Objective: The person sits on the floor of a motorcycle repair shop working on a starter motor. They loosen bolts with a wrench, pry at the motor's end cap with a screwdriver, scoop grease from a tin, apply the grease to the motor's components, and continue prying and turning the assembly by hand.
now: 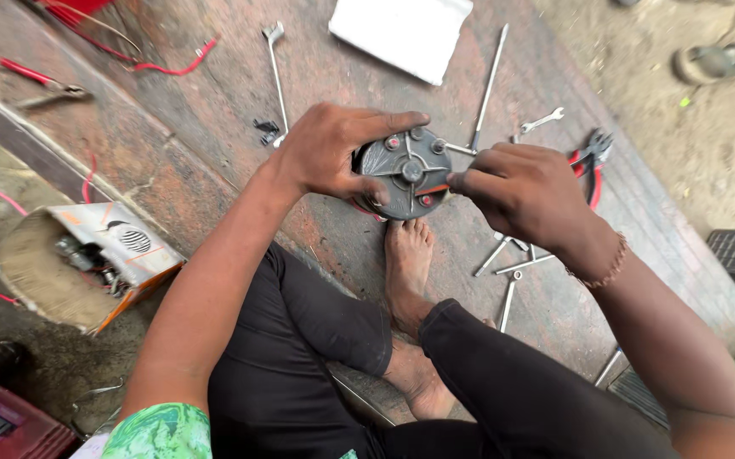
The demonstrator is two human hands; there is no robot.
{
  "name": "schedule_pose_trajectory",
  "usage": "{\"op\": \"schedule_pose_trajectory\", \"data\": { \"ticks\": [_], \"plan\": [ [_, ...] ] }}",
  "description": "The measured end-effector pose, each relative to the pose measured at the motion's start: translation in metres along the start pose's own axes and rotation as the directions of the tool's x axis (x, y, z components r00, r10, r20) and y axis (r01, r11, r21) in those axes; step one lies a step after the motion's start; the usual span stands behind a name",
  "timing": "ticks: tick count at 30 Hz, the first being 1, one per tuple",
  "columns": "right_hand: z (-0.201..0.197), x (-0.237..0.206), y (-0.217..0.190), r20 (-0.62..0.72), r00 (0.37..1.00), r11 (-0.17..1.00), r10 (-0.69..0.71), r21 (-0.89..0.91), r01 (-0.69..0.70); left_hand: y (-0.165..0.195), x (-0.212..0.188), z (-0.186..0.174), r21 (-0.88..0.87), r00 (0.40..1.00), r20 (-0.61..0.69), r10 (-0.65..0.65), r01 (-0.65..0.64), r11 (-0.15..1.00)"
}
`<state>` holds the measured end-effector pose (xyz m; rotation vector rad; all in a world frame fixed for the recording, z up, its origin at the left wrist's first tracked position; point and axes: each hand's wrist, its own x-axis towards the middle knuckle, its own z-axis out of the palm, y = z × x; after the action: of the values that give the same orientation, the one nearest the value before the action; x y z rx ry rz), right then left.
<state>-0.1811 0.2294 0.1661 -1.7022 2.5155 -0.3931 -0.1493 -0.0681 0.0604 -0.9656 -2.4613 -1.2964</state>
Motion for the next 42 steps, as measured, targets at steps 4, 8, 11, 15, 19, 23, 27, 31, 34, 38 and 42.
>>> {"op": "schedule_pose_trajectory", "data": {
  "ticks": [4, 8, 11, 15, 19, 23, 27, 31, 34, 38, 42],
  "plan": [
    [0.001, 0.006, 0.007, -0.046, 0.998, 0.997, -0.050, -0.054, 0.047, -0.009, 0.003, 0.001, -0.003, 0.998, -0.006, 0.058, -0.058, 0.998],
    [0.001, 0.006, 0.008, -0.008, 1.000, 0.998, -0.004, -0.056, 0.004, -0.008, 0.004, 0.001, 0.012, 0.997, -0.018, 0.077, -0.077, 0.997],
    [0.003, 0.006, 0.005, 0.012, 0.999, 0.999, 0.038, -0.033, -0.038, -0.009, 0.003, 0.003, 0.029, 0.995, -0.048, 0.082, -0.081, 0.996],
    [0.006, 0.008, 0.001, -0.009, 0.998, 0.998, 0.057, -0.030, -0.058, -0.014, 0.001, 0.007, 0.031, 0.997, -0.031, 0.072, -0.071, 0.997],
    [0.010, 0.007, 0.002, -0.023, 0.999, 0.999, 0.036, -0.032, -0.037, -0.016, -0.001, 0.011, 0.043, 0.998, -0.036, 0.050, -0.048, 0.998],
    [0.015, 0.003, 0.009, -0.033, 0.999, 1.000, 0.015, 0.011, -0.015, -0.019, -0.001, 0.011, 0.039, 0.995, -0.057, 0.080, -0.078, 0.996],
    [0.014, 0.004, 0.011, 0.025, 1.000, 1.000, 0.007, -0.005, -0.007, -0.016, -0.002, 0.011, 0.028, 0.997, -0.062, 0.047, -0.045, 0.999],
    [0.004, 0.010, 0.008, -0.032, 0.999, 0.999, 0.008, -0.031, -0.009, -0.015, -0.001, 0.014, 0.026, 0.995, -0.082, 0.056, -0.054, 0.998],
    [-0.002, 0.011, 0.002, -0.075, 0.996, 0.997, -0.056, -0.052, 0.053, -0.018, 0.000, 0.013, 0.027, 0.996, -0.076, 0.047, -0.045, 0.999],
    [-0.004, 0.004, 0.000, -0.178, 0.983, 0.998, 0.042, 0.053, -0.033, -0.020, -0.003, 0.020, 0.026, 0.993, -0.105, 0.049, -0.047, 0.999],
    [0.007, 0.001, 0.000, -0.150, 0.989, 1.000, 0.011, 0.008, -0.010, -0.020, -0.005, 0.020, 0.029, 0.994, -0.100, 0.032, -0.030, 0.999]
  ]
}}
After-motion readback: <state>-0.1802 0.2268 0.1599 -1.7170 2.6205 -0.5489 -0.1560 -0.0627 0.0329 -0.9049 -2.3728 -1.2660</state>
